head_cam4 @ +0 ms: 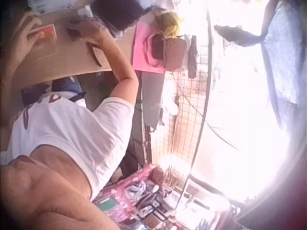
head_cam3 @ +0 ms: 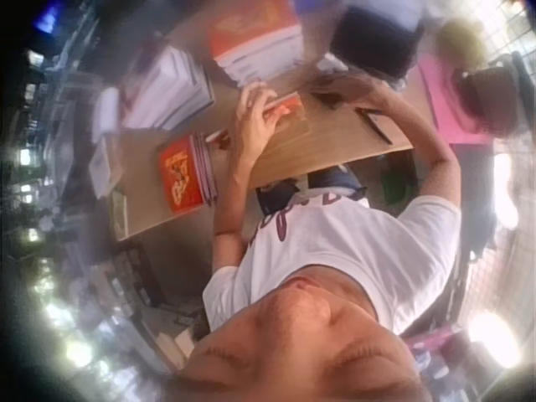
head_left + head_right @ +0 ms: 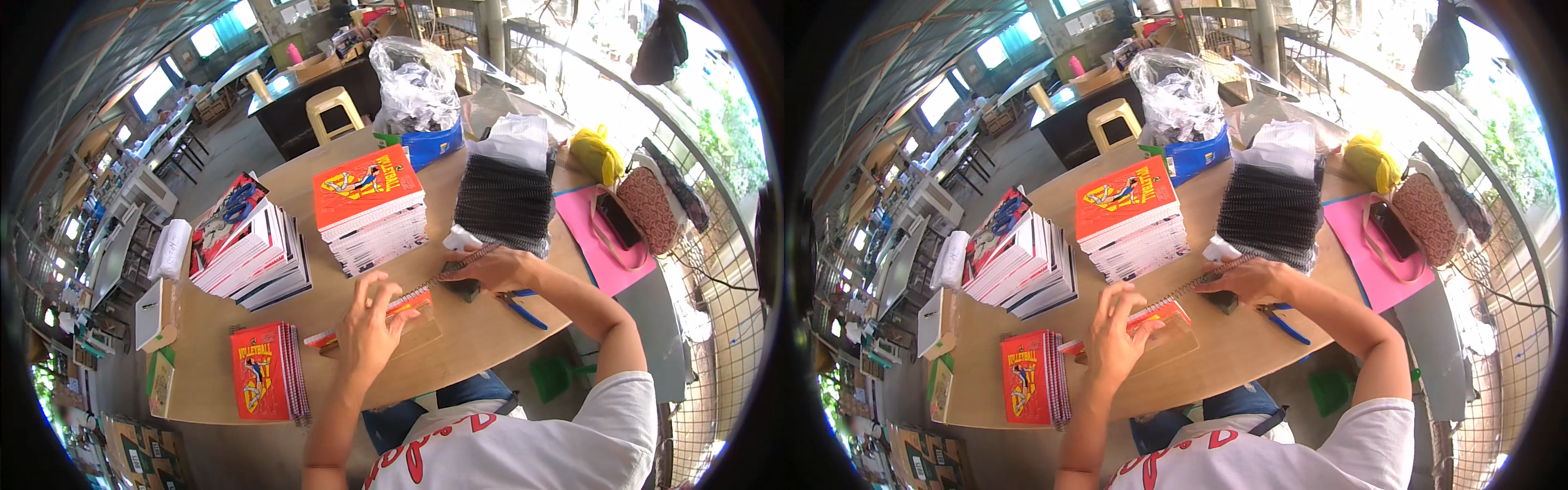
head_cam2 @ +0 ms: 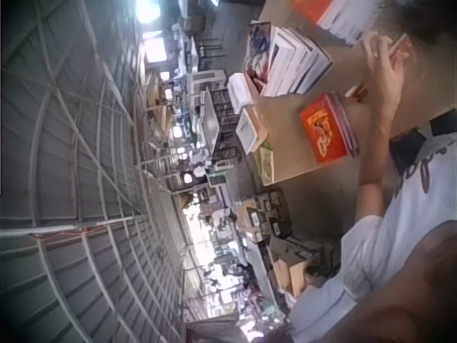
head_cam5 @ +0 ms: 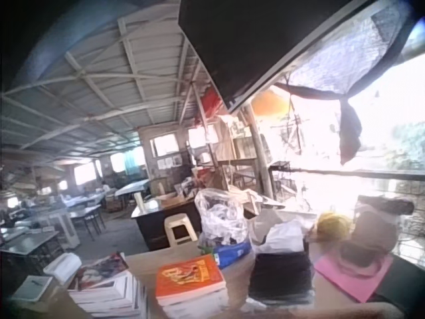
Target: The person threads plastic spiral coils through the punched holes of several notebooks and uses pliers to cut and bend the coil ends.
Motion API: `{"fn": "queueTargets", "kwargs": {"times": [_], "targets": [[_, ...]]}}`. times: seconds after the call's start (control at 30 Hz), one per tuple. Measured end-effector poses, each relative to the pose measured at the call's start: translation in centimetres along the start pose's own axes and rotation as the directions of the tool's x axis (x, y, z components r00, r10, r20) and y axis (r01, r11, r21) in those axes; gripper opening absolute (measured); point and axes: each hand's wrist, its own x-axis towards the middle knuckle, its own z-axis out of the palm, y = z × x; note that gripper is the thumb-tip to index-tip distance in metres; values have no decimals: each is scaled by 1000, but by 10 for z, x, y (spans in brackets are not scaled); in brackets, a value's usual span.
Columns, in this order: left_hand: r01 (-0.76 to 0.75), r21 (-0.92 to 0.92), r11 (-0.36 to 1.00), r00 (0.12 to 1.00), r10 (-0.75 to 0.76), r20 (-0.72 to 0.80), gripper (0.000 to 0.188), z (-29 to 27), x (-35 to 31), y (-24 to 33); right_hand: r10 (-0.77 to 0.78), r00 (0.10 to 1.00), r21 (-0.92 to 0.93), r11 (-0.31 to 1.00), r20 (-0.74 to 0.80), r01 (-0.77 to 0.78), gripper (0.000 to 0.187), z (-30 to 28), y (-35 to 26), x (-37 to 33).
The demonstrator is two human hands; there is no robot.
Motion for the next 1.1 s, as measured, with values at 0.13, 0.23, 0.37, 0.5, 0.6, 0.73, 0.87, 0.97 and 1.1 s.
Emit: {"fn": "queueTargets", "kwargs": {"times": [0.13, 0.23, 0.37, 0.5, 0.6, 0.73, 0.87, 0.97, 1.1], "targets": [[33, 53, 998, 997, -29, -75, 18, 10, -9, -11, -60, 995, -56, 997, -77, 56, 74, 3, 6, 7], [-48, 61, 997, 996, 52, -69, 17, 6, -8, -11, -84, 979, -78, 994, -185, 71, 72, 10, 7, -9], [-127, 2, 992, 992, 127, -5, 16, 1, -17, -16, 102, 949, 423, 905, -299, 36, 69, 2, 16, -42], [-134, -12, 991, 987, 133, -88, 16, 6, -14, -3, 293, 924, 952, 255, -245, 171, 71, 13, 37, -59], [-114, 40, 993, 993, 115, -26, 18, 7, -20, -8, 355, 885, 952, 59, -300, 299, 73, -4, 38, -58], [-39, 139, 990, 999, 42, -18, 20, 1, -25, -4, 212, 947, 970, 47, -243, 239, 78, -46, 6, -32], [-22, 142, 990, 998, 31, -63, 18, 9, -31, -9, 303, 937, 933, 357, -172, 55, 88, -43, -1, 20], [-7, 127, 992, 997, 17, -72, 18, 8, -32, -9, 571, 793, 270, 814, -212, -514, 100, -42, -26, 65], [-20, 120, 993, 994, 32, -102, 18, 7, -29, -2, 487, 873, 38, 872, 41, -488, 97, 1, -3, 74]]}}
